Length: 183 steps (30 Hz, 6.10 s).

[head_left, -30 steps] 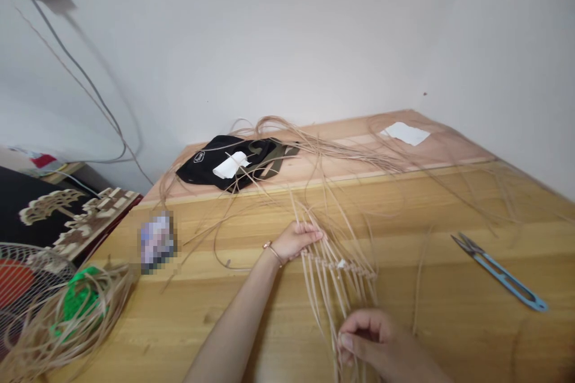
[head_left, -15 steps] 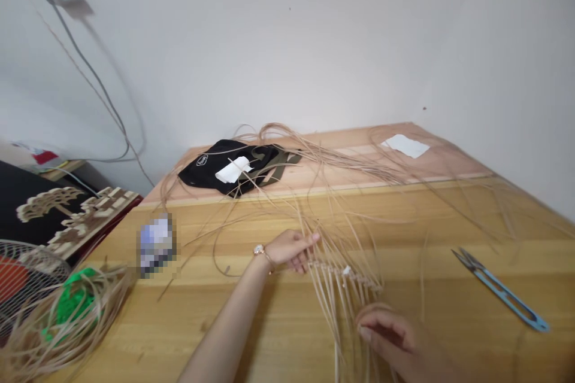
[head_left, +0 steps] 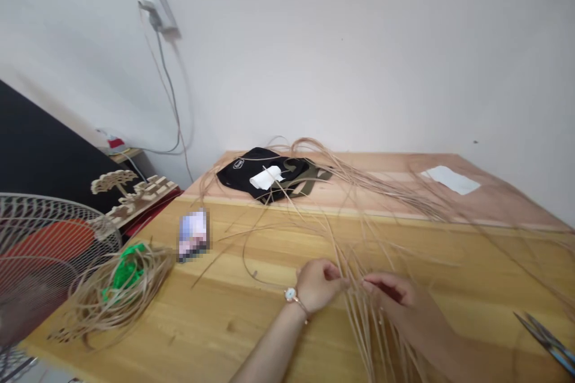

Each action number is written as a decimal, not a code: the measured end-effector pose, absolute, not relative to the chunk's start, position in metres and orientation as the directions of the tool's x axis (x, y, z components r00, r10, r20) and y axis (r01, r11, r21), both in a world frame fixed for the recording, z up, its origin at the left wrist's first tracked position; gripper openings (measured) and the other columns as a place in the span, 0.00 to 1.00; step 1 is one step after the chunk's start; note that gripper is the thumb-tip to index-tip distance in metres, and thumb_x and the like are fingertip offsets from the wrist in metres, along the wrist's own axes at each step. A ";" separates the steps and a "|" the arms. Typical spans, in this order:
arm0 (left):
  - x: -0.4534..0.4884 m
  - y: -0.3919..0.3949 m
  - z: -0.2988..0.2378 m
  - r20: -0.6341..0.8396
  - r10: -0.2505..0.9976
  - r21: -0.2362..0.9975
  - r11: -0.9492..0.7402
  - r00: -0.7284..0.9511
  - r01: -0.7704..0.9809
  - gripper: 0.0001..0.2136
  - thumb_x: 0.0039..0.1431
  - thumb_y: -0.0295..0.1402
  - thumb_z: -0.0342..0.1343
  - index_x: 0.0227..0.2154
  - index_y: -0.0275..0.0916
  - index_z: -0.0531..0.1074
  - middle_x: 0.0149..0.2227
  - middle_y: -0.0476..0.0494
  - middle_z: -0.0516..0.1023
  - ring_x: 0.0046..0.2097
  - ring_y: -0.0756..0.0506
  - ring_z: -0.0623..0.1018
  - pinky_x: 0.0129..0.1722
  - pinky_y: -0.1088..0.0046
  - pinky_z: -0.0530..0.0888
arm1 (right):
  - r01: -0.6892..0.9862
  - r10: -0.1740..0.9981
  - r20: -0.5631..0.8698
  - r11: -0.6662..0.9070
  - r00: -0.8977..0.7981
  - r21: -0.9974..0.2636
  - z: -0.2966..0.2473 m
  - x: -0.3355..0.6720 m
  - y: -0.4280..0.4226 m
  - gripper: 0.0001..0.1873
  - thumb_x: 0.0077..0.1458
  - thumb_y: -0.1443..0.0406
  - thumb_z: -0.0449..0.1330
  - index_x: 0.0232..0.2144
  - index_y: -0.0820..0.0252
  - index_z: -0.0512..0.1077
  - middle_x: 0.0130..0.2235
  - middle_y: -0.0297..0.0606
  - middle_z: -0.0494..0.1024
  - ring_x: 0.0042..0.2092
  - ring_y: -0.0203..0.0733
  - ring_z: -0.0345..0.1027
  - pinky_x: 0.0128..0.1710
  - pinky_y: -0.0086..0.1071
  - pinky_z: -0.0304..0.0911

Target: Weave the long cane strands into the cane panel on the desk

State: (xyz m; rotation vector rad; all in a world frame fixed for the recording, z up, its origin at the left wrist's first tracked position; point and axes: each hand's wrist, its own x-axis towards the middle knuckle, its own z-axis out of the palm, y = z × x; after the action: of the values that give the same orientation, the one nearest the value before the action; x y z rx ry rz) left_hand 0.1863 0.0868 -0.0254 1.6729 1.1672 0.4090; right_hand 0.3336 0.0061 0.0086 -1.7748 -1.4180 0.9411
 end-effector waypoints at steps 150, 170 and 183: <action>0.173 0.094 -0.037 0.029 0.953 0.994 -0.060 0.301 0.096 0.05 0.46 0.26 0.52 0.26 0.34 0.72 0.29 0.43 0.76 0.33 0.47 0.74 0.37 0.72 0.69 | 0.372 0.997 0.043 0.016 0.065 -0.928 -0.022 0.308 0.068 0.12 0.45 0.59 0.57 0.30 0.56 0.76 0.28 0.37 0.77 0.32 0.42 0.69 0.33 0.33 0.62; 0.173 0.093 -0.032 -0.001 0.938 1.000 0.007 0.348 -0.015 0.05 0.46 0.27 0.52 0.26 0.33 0.71 0.27 0.43 0.76 0.32 0.48 0.74 0.36 0.73 0.69 | 0.226 0.995 -0.056 -0.074 0.082 -0.971 -0.012 0.310 0.071 0.09 0.41 0.61 0.60 0.25 0.61 0.69 0.23 0.35 0.75 0.26 0.36 0.68 0.25 0.27 0.61; 0.174 0.095 -0.041 -0.021 0.943 0.999 0.036 0.333 -0.038 0.06 0.45 0.27 0.53 0.27 0.32 0.72 0.27 0.43 0.76 0.31 0.48 0.73 0.35 0.72 0.69 | 0.316 0.997 -0.069 -0.076 0.034 -0.946 -0.018 0.312 0.073 0.11 0.41 0.60 0.60 0.26 0.62 0.72 0.26 0.39 0.77 0.28 0.39 0.69 0.29 0.30 0.63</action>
State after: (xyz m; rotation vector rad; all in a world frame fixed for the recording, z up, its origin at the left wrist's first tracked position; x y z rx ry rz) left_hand 0.1741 0.0949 -0.0405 1.2983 0.9395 0.9570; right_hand 0.3124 0.0735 -0.0183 -1.5117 -1.3899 1.0761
